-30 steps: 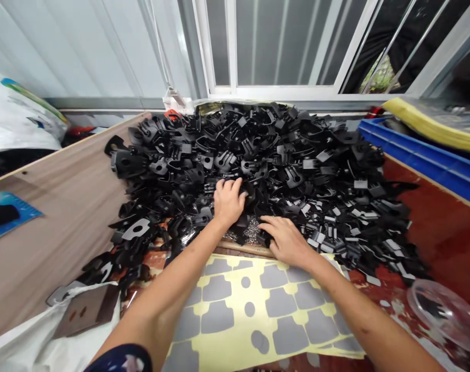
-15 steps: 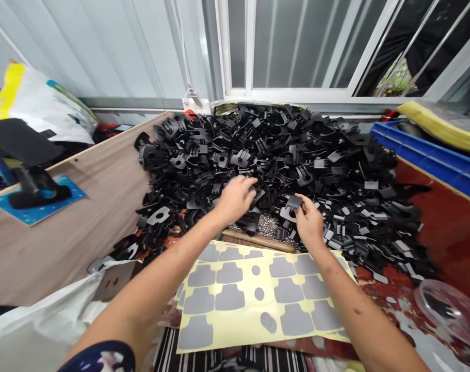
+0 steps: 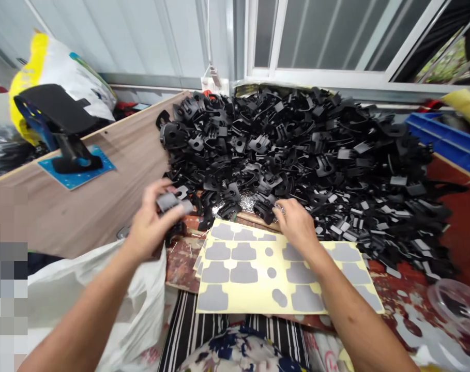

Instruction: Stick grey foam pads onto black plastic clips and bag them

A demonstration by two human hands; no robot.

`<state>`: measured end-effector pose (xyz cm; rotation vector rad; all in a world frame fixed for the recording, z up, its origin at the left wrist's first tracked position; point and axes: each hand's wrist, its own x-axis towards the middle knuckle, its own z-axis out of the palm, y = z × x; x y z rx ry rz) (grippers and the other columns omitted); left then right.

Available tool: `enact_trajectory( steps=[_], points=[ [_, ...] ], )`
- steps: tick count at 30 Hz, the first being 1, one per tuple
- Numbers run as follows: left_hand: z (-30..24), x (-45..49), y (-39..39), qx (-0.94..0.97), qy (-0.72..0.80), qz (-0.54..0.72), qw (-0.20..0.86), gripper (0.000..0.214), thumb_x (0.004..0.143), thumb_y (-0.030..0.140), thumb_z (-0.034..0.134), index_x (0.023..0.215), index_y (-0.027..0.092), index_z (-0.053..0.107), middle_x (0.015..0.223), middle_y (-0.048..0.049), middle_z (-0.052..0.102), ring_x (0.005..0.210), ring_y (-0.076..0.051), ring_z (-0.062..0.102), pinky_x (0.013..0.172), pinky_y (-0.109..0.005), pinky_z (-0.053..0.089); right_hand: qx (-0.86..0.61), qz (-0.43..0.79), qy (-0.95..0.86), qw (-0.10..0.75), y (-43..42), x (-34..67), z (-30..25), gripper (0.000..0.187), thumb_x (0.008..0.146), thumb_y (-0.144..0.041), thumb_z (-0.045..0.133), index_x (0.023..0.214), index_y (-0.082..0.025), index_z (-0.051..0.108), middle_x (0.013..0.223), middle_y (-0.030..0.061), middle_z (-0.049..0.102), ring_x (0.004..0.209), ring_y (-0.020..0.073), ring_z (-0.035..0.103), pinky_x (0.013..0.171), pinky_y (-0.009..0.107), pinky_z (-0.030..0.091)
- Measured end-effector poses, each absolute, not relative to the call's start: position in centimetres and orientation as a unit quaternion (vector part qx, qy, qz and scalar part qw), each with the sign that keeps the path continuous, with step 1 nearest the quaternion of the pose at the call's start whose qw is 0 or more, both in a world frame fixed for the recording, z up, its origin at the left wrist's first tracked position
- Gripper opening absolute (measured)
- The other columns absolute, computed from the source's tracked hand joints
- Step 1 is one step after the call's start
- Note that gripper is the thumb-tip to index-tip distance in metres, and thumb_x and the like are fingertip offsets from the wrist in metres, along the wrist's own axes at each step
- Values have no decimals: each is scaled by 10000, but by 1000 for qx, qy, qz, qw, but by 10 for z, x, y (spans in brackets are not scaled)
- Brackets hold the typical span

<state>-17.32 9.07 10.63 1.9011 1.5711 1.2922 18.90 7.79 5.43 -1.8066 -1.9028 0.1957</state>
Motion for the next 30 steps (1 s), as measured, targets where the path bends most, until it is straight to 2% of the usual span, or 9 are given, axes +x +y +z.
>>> enact_trajectory(
  steps=[2, 4, 6, 8, 10, 13, 18, 25, 30],
  points=[
    [119, -197, 101, 667, 574, 475, 20, 962, 804, 583, 734, 1606, 243, 327, 1613, -105, 401, 1531, -378, 320, 1276, -569, 239, -714, 26, -674, 188, 99, 196, 41, 300, 1023, -364, 569, 1211, -153, 670, 1134, 195, 701, 1079, 368, 660, 914, 501, 535],
    [118, -191, 96, 664, 579, 474, 12, 948, 822, 582, 723, 1614, 251, 321, 1601, -111, 398, 1517, -374, 339, 1257, -569, 277, -719, 28, -671, 177, 112, 194, 26, 381, 963, -394, 662, 1267, -166, 632, 1134, 177, 703, 1066, 364, 653, 904, 485, 523],
    [101, -160, 79, 657, 570, 451, 199, 769, 837, 546, 717, 1503, 246, 478, 1321, -125, 622, 1216, -333, 625, 1040, -554, 521, -713, 40, -659, 236, 117, 188, 14, 445, 895, -362, 724, 1293, -204, 605, 1096, 121, 707, 1043, 327, 651, 908, 449, 520],
    [77, -116, 58, 579, 511, 371, 517, 695, 832, 538, 729, 1414, 207, 544, 1040, -108, 721, 901, -277, 717, 829, -487, 606, -697, 79, -638, 318, 113, 182, 8, 455, 850, -302, 723, 1279, -216, 594, 980, 62, 699, 932, 271, 663, 868, 403, 540],
    [56, -75, 40, 441, 452, 351, 691, 794, 836, 477, 775, 1497, 192, 441, 1027, -119, 743, 888, -251, 738, 849, -437, 602, -654, 116, -636, 392, 102, 177, 7, 439, 857, -252, 667, 1285, -209, 580, 907, 31, 681, 824, 227, 666, 823, 373, 563],
    [45, -37, 30, 294, 369, 394, 789, 918, 863, 400, 797, 1601, 269, 268, 1101, -108, 740, 985, -231, 743, 958, -413, 568, -547, 86, -706, 443, 72, 167, 10, 350, 935, -190, 571, 1282, -219, 605, 941, 51, 703, 879, 227, 691, 874, 393, 583],
    [52, -35, 37, 262, 354, 392, 807, 811, 767, 288, 863, 1463, 316, 448, 999, -15, 669, 788, -145, 658, 708, -273, 575, -313, 62, -847, 425, 13, 153, 8, 285, 1011, -136, 548, 1182, -299, 708, 1078, 34, 765, 1073, 229, 715, 979, 442, 604],
    [38, -49, 53, 335, 426, 399, 740, 586, 744, 116, 766, 1260, 302, 561, 980, -7, 582, 765, -144, 618, 675, -387, 663, -533, 214, -701, 424, -48, 150, -4, 261, 980, -136, 529, 1103, -275, 712, 1120, 80, 744, 1061, 257, 703, 897, 433, 611],
    [16, -29, 66, 377, 439, 354, 735, 572, 725, 76, 723, 1245, 272, 586, 856, 12, 548, 650, -123, 583, 562, -339, 645, -552, 290, -687, 373, -61, 140, -17, 235, 929, -166, 528, 1037, -249, 720, 1149, 91, 736, 1126, 291, 648, 982, 487, 531]
  ],
)
